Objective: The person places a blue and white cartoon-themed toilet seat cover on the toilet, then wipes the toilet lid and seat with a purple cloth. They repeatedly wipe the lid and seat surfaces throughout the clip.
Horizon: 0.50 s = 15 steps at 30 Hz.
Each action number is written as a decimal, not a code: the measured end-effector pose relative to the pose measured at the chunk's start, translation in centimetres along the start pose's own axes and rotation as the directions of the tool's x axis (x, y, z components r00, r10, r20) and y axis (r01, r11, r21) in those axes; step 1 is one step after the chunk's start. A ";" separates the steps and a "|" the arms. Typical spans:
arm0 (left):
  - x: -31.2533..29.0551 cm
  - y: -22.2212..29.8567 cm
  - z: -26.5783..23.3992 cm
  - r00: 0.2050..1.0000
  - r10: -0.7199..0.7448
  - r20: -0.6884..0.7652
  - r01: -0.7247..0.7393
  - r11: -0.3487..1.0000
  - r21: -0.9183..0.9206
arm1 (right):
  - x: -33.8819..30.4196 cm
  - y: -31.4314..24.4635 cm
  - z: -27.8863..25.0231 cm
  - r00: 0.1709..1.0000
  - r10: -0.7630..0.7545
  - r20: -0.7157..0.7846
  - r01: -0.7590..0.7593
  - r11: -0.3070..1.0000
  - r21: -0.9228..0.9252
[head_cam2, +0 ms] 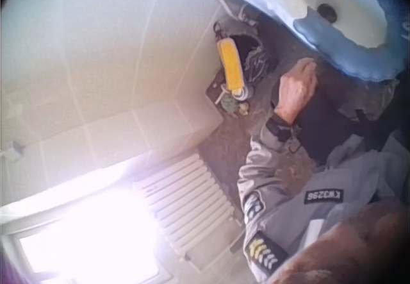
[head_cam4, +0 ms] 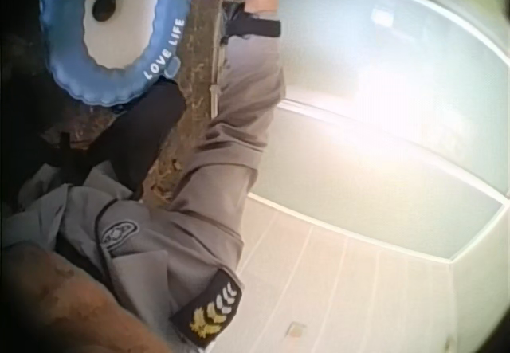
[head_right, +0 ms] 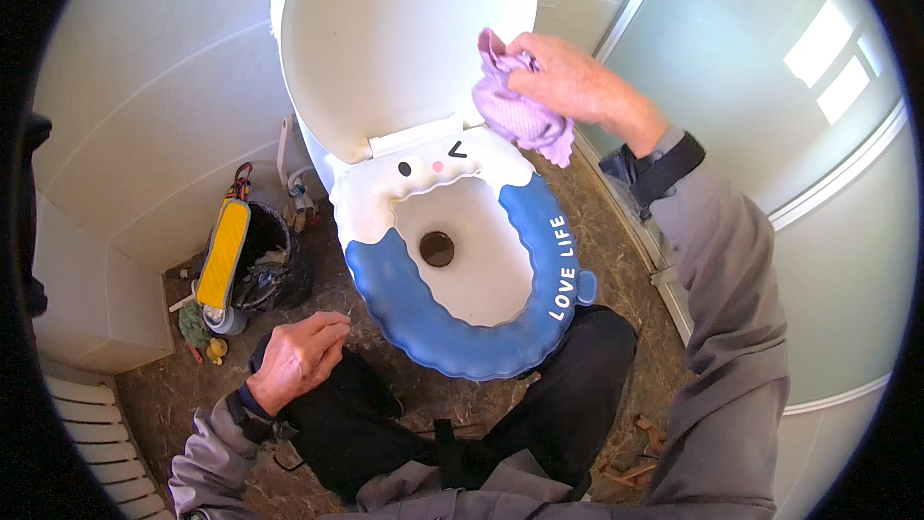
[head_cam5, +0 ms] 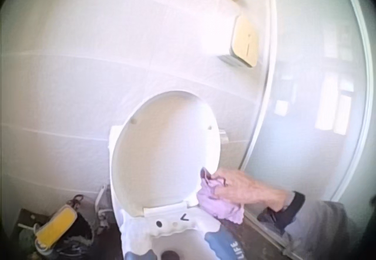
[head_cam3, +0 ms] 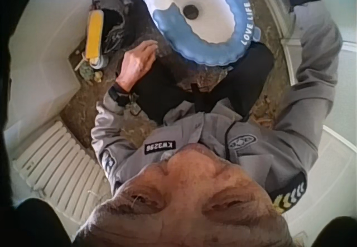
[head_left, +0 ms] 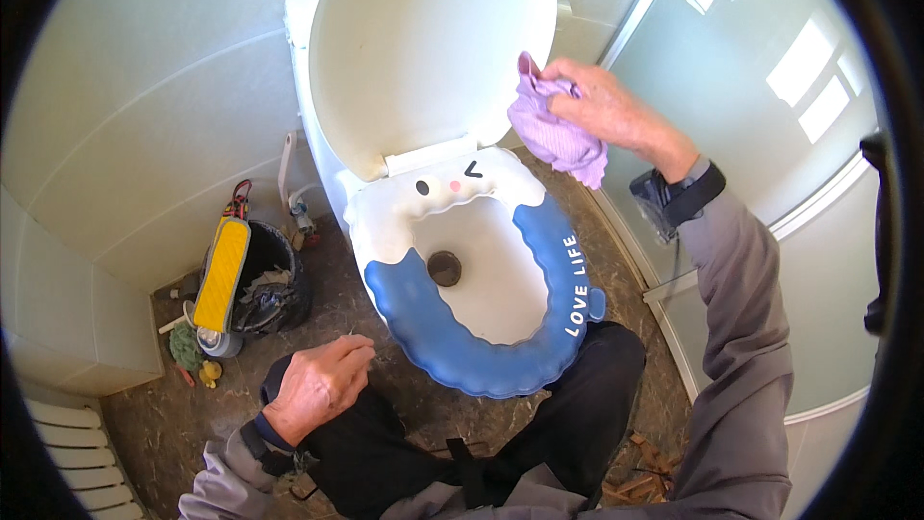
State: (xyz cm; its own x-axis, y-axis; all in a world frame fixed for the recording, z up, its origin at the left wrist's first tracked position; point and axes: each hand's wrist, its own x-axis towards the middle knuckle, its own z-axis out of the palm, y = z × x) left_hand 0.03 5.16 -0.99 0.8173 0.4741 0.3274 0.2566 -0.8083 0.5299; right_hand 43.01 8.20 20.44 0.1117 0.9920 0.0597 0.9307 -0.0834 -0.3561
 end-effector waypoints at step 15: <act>-0.4 0.0 0.4 0.998 -0.029 -0.047 0.030 0.999 0.019 | 3.5 0.5 10.0 0.992 0.121 -0.031 -0.103 0.930 0.353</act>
State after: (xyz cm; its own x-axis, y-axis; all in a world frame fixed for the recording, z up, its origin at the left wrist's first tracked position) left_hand -0.10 4.85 -1.43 0.7844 0.5131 0.3484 0.2906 -0.8003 0.5245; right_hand 40.40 12.54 11.12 0.2344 0.9711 0.0445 0.7310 -0.1459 -0.6666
